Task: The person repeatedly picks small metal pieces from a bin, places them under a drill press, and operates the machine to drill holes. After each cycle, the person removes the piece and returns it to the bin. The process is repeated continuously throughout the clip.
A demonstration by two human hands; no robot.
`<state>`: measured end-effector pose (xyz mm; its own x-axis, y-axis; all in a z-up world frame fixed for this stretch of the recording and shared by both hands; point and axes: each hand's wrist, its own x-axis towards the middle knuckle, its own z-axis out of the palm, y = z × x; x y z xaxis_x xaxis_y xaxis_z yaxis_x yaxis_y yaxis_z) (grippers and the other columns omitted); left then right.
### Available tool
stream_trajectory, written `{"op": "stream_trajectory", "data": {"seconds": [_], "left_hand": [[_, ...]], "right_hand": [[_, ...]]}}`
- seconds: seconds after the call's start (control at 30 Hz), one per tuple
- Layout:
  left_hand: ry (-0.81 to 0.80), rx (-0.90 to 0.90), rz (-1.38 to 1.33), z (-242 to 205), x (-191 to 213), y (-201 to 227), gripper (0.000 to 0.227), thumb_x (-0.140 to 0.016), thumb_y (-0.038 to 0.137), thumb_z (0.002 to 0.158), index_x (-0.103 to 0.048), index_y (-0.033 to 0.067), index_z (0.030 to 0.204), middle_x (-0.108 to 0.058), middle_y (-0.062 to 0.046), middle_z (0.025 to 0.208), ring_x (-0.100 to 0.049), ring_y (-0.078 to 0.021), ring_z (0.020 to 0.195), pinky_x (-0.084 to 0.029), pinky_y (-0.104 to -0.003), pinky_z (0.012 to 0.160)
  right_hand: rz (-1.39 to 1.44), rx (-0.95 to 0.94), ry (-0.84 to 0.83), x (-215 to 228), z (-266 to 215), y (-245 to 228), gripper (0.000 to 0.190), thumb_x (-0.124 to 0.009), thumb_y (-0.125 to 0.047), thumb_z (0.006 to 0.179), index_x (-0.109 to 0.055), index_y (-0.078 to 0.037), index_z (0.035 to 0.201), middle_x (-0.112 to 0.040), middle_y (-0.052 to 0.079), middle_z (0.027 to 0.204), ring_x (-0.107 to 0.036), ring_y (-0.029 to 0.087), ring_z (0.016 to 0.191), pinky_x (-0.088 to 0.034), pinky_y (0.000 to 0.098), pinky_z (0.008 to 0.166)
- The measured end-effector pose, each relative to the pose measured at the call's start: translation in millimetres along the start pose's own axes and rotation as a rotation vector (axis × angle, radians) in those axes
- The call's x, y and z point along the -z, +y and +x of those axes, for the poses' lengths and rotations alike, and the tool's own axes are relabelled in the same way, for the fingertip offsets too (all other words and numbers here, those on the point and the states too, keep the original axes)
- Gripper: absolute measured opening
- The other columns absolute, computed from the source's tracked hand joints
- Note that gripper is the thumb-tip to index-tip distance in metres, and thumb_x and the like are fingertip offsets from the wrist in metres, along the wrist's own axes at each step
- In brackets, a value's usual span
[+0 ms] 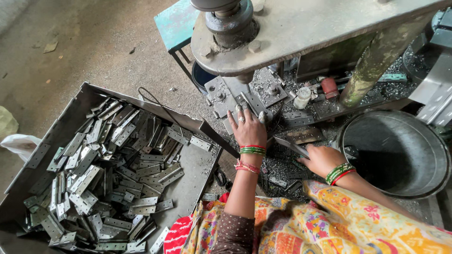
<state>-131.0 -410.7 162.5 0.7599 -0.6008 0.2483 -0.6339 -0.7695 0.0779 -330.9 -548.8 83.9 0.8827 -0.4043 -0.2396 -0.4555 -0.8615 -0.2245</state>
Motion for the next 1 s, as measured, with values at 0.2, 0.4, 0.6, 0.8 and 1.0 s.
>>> {"op": "stream_trajectory", "data": {"seconds": [0.2, 0.4, 0.6, 0.8, 1.0], "left_hand": [[0.107, -0.05, 0.096, -9.7, -4.3, -4.3, 0.037, -0.058, 0.032, 0.096, -0.076, 0.0041, 0.111, -0.065, -0.012, 0.125, -0.052, -0.0328, 0.134, -0.016, -0.059, 0.126], [0.11, -0.05, 0.012, -12.6, -3.2, -4.6, 0.035, -0.055, 0.031, 0.1, -0.077, 0.0054, 0.109, -0.065, -0.014, 0.123, -0.051, -0.0337, 0.137, -0.015, -0.059, 0.127], [0.098, -0.031, 0.039, -8.0, -4.4, 0.9, 0.034, -0.056, 0.032, 0.096, -0.077, 0.0066, 0.103, -0.064, -0.014, 0.126, -0.051, -0.0343, 0.135, -0.014, -0.06, 0.123], [0.103, -0.033, 0.024, -22.4, -6.0, -6.2, 0.04, -0.054, 0.035, 0.102, -0.073, 0.004, 0.117, -0.065, -0.011, 0.127, -0.052, -0.0305, 0.136, -0.013, -0.058, 0.127], [0.029, -0.025, 0.005, 5.1, -11.2, -7.2, 0.035, -0.046, 0.027, 0.1, -0.076, 0.01, 0.108, -0.059, -0.012, 0.141, -0.046, -0.0318, 0.14, -0.01, -0.059, 0.123]], "right_hand": [[0.04, -0.022, 0.008, -37.3, -13.7, 10.8, 0.048, -0.062, -0.058, 0.093, -0.064, -0.01, 0.092, -0.072, 0.017, 0.075, -0.073, 0.039, 0.075, -0.058, 0.0516, 0.069], [0.048, -0.057, -0.078, -5.3, 5.2, 0.1, 0.04, -0.069, -0.044, 0.087, -0.065, -0.01, 0.106, -0.074, 0.017, 0.082, -0.074, 0.039, 0.078, -0.059, 0.0528, 0.071], [0.056, -0.066, -0.046, -19.4, -5.5, 2.4, 0.041, -0.064, -0.049, 0.091, -0.064, -0.009, 0.099, -0.074, 0.018, 0.081, -0.074, 0.039, 0.077, -0.059, 0.0526, 0.07], [0.106, -0.02, -0.036, -52.2, -19.8, 5.6, 0.042, -0.058, -0.048, 0.095, -0.061, -0.006, 0.102, -0.073, 0.018, 0.078, -0.074, 0.04, 0.074, -0.059, 0.0533, 0.065], [0.023, -0.042, -0.057, 3.3, 4.3, -1.5, 0.045, -0.064, -0.052, 0.087, -0.067, -0.009, 0.1, -0.074, 0.016, 0.084, -0.074, 0.038, 0.08, -0.059, 0.0512, 0.071]]}}
